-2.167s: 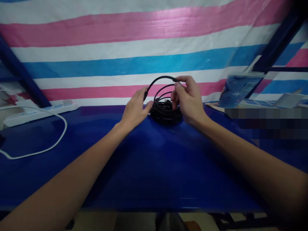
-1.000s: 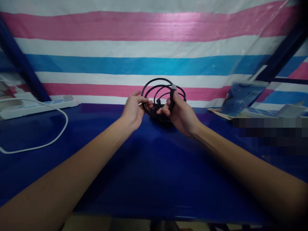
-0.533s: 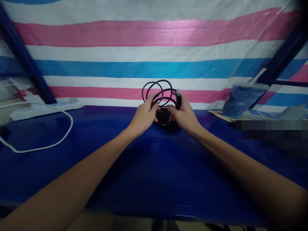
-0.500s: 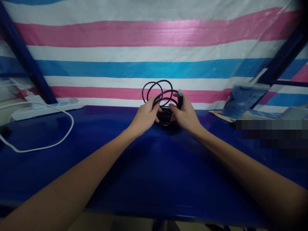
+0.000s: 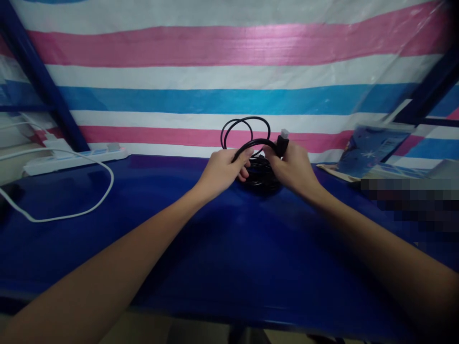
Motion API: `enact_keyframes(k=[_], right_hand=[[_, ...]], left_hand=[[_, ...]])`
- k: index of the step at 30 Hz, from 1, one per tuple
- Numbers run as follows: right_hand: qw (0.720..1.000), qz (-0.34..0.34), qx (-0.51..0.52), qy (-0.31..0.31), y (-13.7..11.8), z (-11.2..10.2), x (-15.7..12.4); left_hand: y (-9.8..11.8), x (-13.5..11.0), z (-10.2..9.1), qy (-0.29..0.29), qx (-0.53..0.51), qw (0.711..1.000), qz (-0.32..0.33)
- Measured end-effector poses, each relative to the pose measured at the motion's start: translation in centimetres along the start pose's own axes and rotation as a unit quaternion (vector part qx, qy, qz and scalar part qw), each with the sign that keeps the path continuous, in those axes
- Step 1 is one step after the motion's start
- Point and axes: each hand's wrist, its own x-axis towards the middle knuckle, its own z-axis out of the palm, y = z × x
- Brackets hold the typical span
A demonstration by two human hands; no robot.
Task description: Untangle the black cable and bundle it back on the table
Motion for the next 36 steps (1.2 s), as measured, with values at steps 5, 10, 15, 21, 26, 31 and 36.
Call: enact_keyframes(k=[5, 10, 15, 21, 26, 31, 36], right_hand=[[0.949, 0.038, 0.304, -0.080, -1.0, 0.6, -0.4], [0.877, 0.136, 0.461, -0.015, -2.0, 0.6, -0.7], [0.836, 0.180, 0.518, 0.002, -2.5, 0.1, -0.7], [0.848, 0.184, 0.494, -0.050, -0.8, 1.0, -0.6], [0.943, 0.067, 0.324, -0.039, 0.8, 2.3, -0.7], [0.983, -0.062, 0.175, 0.004, 0.9, 1.8, -0.5], [0.993, -0.030, 0.097, 0.057, 0.1, 0.4, -0.4]], left_hand=[[-0.4, 0.4, -0.5, 0.044, 0.003, 0.999, 0.008], [-1.0, 0.2, 0.1, 0.102, 0.042, 0.993, -0.042], [-0.5, -0.3, 0.5, 0.074, -0.042, 0.968, -0.238], [-1.1, -0.3, 0.7, 0.017, -0.141, 0.969, -0.202], [-2.3, 0.0, 1.2, 0.003, -0.042, 0.986, -0.159], [-1.7, 0.1, 1.3, 0.003, -0.073, 0.992, -0.099], [0.5, -0.9, 1.9, -0.118, -0.234, 0.963, -0.066]])
